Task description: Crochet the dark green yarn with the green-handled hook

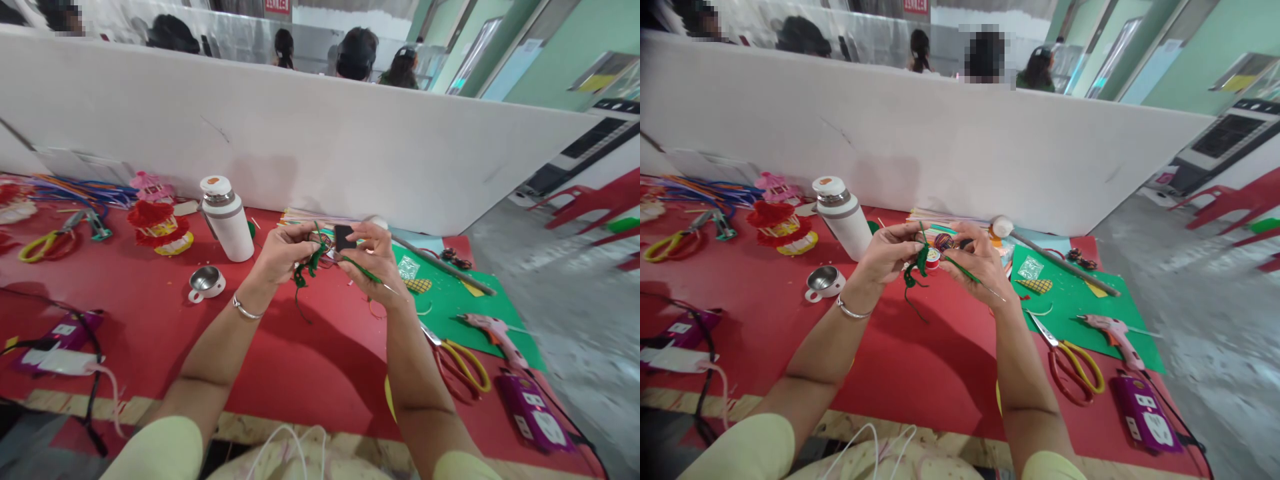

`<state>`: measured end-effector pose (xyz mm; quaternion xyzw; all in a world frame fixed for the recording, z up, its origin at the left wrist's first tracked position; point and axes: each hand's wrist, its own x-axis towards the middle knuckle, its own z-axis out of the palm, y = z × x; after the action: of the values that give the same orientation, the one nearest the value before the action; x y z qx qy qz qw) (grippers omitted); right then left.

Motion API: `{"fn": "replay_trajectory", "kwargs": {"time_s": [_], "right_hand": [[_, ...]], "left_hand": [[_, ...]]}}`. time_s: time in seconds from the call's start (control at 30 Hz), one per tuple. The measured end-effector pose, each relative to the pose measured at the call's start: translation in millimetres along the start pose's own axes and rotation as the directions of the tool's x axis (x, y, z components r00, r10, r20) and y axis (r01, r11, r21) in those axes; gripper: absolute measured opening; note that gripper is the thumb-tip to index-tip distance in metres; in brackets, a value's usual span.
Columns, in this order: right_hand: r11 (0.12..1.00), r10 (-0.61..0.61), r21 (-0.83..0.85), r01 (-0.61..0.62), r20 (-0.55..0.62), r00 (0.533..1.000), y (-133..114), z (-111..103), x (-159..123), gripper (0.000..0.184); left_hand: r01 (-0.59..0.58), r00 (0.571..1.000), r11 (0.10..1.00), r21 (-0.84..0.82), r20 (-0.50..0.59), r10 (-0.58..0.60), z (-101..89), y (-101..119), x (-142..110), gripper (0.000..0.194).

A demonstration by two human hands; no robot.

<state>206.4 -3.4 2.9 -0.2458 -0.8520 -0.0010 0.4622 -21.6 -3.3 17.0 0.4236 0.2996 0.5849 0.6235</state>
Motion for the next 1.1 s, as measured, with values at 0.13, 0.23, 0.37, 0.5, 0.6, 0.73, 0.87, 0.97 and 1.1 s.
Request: {"fn": "replay_trajectory", "kwargs": {"time_s": [0.13, 0.23, 0.37, 0.5, 0.6, 0.73, 0.87, 0.97, 1.1], "right_hand": [[0.999, 0.017, 0.031, -0.017, 0.007, 1.000, -3.8, -3.2, 2.1, 0.012], [0.999, 0.012, 0.049, -0.012, -0.011, 1.000, -5.4, -3.4, 2.5, 0.012], [0.997, 0.031, 0.071, -0.026, -0.062, 0.998, -5.7, 6.0, 2.1, 0.012], [0.996, 0.047, 0.087, -0.034, -0.161, 0.986, -4.6, 23.6, 0.4, 0.021], [1.000, 0.020, 0.012, -0.018, -0.220, 0.975, -1.7, 35.1, -4.8, 0.022], [0.987, -0.063, -0.163, 0.009, -0.324, 0.944, 1.1, 45.2, -11.8, 0.019], [0.987, 0.002, -0.146, -0.068, -0.407, 0.913, -6.2, 50.8, -8.0, 0.017], [0.985, 0.162, 0.009, -0.174, -0.413, 0.896, -14.2, 51.4, -2.6, 0.027], [0.943, 0.318, 0.222, -0.250, -0.364, 0.875, -20.7, 47.9, 0.3, 0.034]], "left_hand": [[-0.008, 1.000, 1.000, 0.003, 0.003, 0.008, 1.4, 0.5, -0.8, 0.042], [0.013, 1.000, 1.000, -0.011, 0.004, -0.013, 2.0, 1.9, -1.3, 0.042], [0.027, 0.999, 0.997, -0.067, 0.038, -0.025, 4.0, 1.2, -1.4, 0.041], [-0.004, 0.998, 0.992, -0.126, 0.063, 0.012, 7.9, -2.8, -2.4, 0.042], [0.108, 0.988, 0.977, -0.182, 0.131, -0.084, 11.3, -5.1, -4.1, 0.041], [0.265, 0.960, 0.929, -0.260, 0.163, -0.228, 17.9, -9.6, -6.4, 0.040], [-0.057, 0.997, 0.989, -0.133, -0.052, 0.051, 25.7, -17.3, -9.1, 0.042], [-0.277, 0.950, 0.951, 0.139, -0.111, 0.293, 27.9, -21.8, -11.4, 0.037], [-0.376, 0.905, 0.854, 0.358, -0.053, 0.421, 23.9, -24.8, -11.4, 0.034]]}}
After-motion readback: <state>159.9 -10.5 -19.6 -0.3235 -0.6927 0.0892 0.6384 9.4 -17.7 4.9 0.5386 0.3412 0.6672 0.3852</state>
